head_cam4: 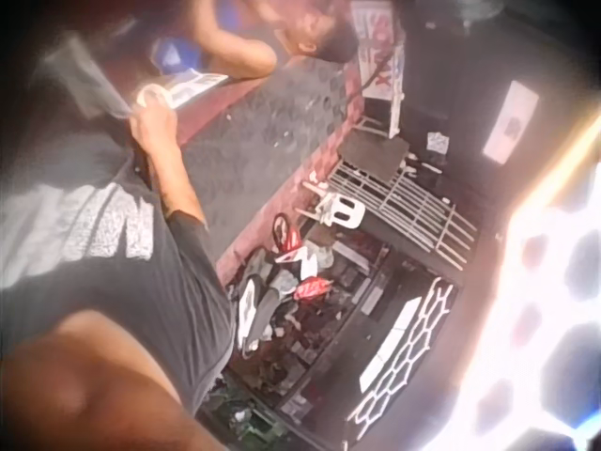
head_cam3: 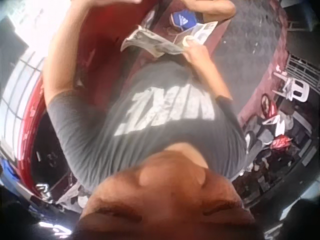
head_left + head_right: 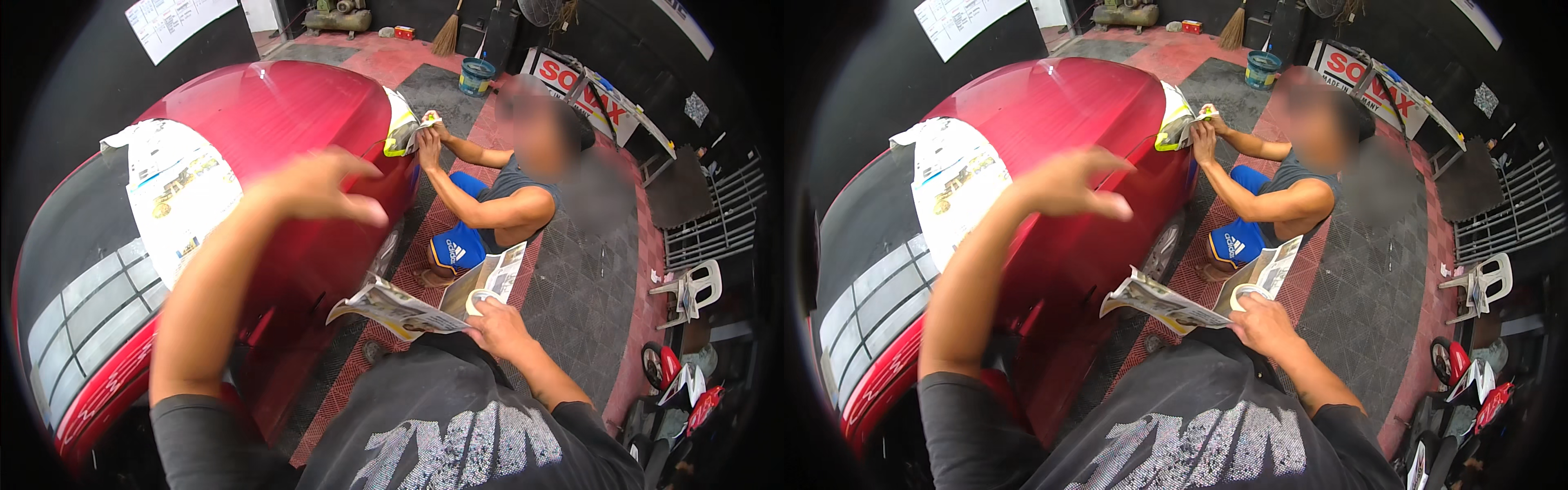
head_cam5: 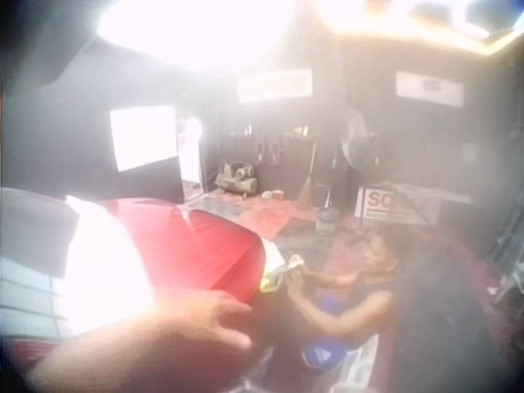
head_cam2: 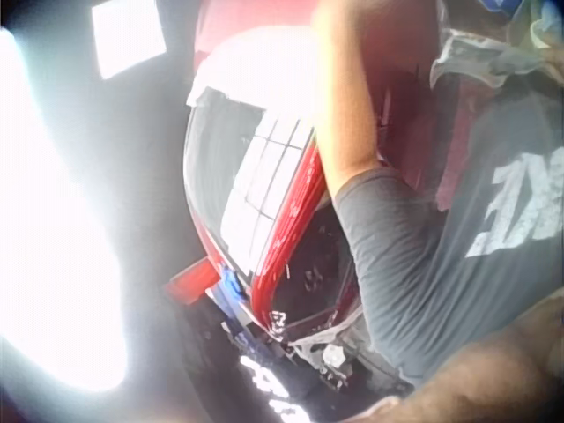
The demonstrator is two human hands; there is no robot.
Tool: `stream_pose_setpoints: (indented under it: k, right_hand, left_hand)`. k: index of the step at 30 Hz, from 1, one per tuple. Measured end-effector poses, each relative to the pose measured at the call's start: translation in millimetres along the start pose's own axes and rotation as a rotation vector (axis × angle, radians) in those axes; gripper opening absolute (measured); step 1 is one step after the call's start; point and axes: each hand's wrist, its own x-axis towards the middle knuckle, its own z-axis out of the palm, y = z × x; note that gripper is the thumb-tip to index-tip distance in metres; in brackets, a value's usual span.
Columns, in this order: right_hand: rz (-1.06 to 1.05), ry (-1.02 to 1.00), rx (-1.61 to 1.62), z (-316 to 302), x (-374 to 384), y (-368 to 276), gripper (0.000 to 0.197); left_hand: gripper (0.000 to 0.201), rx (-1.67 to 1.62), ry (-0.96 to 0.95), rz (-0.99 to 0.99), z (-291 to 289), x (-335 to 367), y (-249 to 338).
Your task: The person tapes newspaper sheets onto the rear window and trunk of a red car using masking tape. Another person polishes the car's side panel nearby.
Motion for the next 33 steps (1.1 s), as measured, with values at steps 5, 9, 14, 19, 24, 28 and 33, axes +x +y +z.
stream_pose_setpoints:
  k: [5, 9, 14, 19, 24, 28, 33]
  right_hand:
    - [-0.019, -0.003, 0.006, -6.8, -34.0, 14.2, 0.019]
    - [-0.011, -0.034, 0.052, -20.7, -80.8, 24.8, 0.023]
    - [-0.113, 0.064, 0.128, -42.8, -147.4, 39.6, 0.027]
    - [-0.187, 0.034, 0.095, -78.7, -195.6, 98.9, 0.026]
    - [-0.179, 0.031, 0.000, -188.8, -201.7, 134.1, 0.024]
    - [-0.218, 0.129, -0.115, -231.0, -220.3, 119.3, 0.017]
    - [-0.241, 0.487, -0.204, -258.0, -268.3, 92.2, 0.015]
  left_hand:
    - [0.103, 0.194, -0.325, 0.292, 129.6, -2.9, 122.3]
    - [0.028, 0.020, -0.120, 0.135, 169.3, -36.1, 167.4]
    - [0.018, -0.049, 0.111, 0.089, 188.6, -98.6, 220.3]
    - [0.017, -0.159, 0.443, -0.183, 157.1, -191.2, 292.9]
    - [0.021, -0.570, 0.658, -0.395, 134.5, -270.3, 303.1]
    - [0.022, -0.536, 0.826, -0.371, 154.5, -337.8, 311.4]
    - [0.020, -0.541, 0.856, -0.438, 212.6, -419.3, 323.4]
